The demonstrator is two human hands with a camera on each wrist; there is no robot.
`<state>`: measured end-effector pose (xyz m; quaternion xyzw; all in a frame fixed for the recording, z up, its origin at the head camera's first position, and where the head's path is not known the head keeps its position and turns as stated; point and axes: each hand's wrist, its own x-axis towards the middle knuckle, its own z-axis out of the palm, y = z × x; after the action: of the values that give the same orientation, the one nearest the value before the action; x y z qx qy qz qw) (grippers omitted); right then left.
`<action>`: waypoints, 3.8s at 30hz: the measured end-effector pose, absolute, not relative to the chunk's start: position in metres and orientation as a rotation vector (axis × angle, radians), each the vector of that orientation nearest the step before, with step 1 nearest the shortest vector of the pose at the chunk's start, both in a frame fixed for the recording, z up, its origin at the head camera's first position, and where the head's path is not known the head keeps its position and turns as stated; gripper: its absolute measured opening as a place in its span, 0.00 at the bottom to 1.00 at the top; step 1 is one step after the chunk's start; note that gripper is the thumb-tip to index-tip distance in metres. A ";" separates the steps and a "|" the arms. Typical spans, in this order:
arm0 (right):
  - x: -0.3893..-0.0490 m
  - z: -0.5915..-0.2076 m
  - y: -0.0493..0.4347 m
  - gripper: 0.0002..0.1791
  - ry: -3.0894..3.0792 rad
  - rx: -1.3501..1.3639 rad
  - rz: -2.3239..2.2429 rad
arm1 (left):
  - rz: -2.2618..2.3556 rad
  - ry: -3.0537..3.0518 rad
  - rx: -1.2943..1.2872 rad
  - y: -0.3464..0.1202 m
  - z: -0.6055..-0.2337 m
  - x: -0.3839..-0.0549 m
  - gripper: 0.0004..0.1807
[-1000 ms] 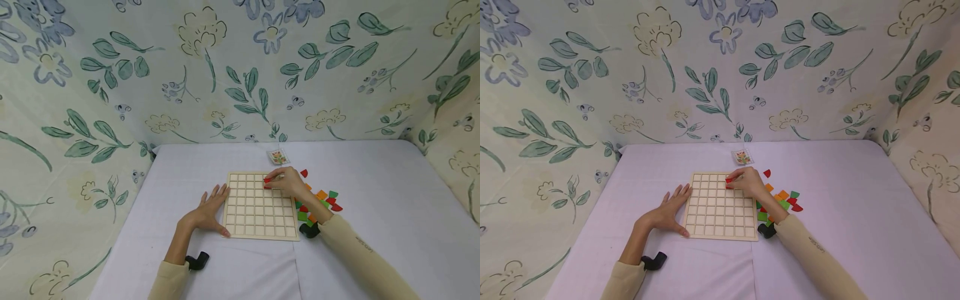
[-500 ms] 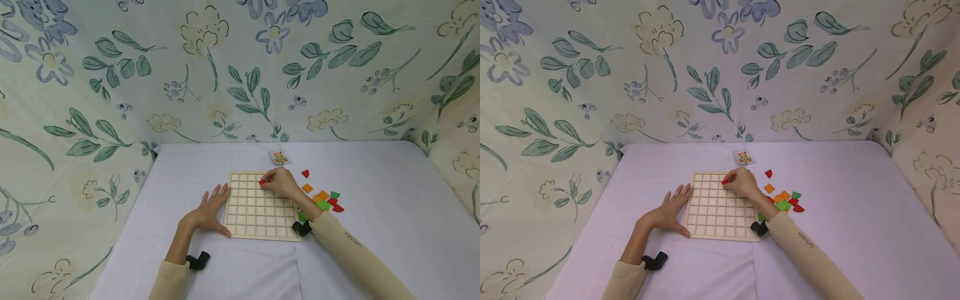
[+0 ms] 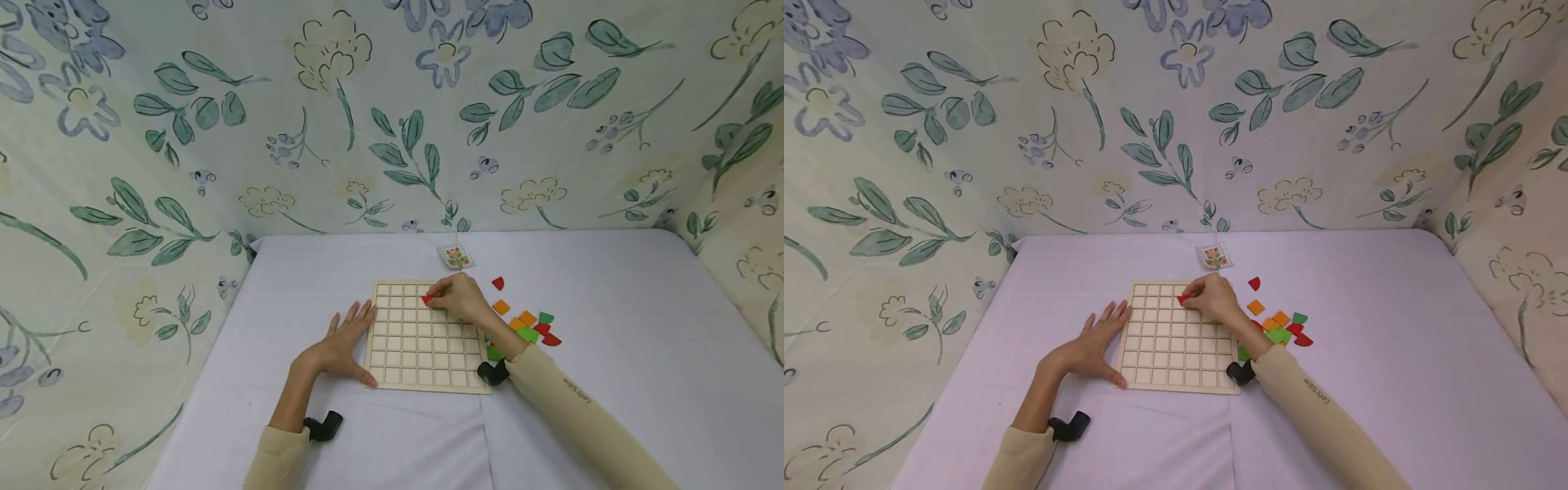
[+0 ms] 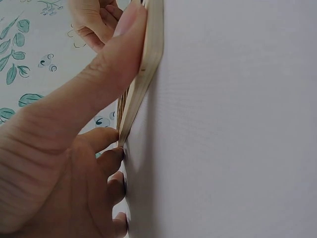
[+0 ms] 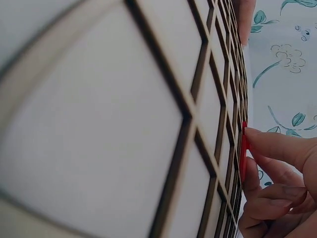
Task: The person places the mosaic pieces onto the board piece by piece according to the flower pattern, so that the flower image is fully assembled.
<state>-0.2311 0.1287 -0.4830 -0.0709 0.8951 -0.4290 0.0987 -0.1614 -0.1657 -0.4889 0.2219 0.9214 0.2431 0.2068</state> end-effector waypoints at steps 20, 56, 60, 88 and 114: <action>-0.232 -0.485 0.122 0.10 2.655 -0.206 -1.287 | 0.655 2.567 0.601 -0.165 -0.488 -0.162 0.82; -0.226 -0.462 0.171 0.16 2.578 -0.083 -1.377 | 0.642 2.566 0.591 -0.164 -0.487 -0.162 0.83; -0.225 -0.460 0.193 0.19 2.630 -0.022 -1.345 | 0.645 2.562 0.591 -0.165 -0.488 -0.162 0.83; -0.230 -0.479 0.250 0.27 2.656 0.351 -1.255 | 0.679 2.568 0.605 -0.165 -0.488 -0.162 0.82; -0.240 -0.482 0.235 0.17 2.710 -0.014 -1.033 | 0.680 2.569 0.621 -0.165 -0.487 -0.161 0.81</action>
<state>-0.2398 0.2354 -0.4824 -0.0048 0.9276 -0.3535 0.1205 -0.1606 -0.1646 -0.4871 0.2225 0.9215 0.2440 0.2046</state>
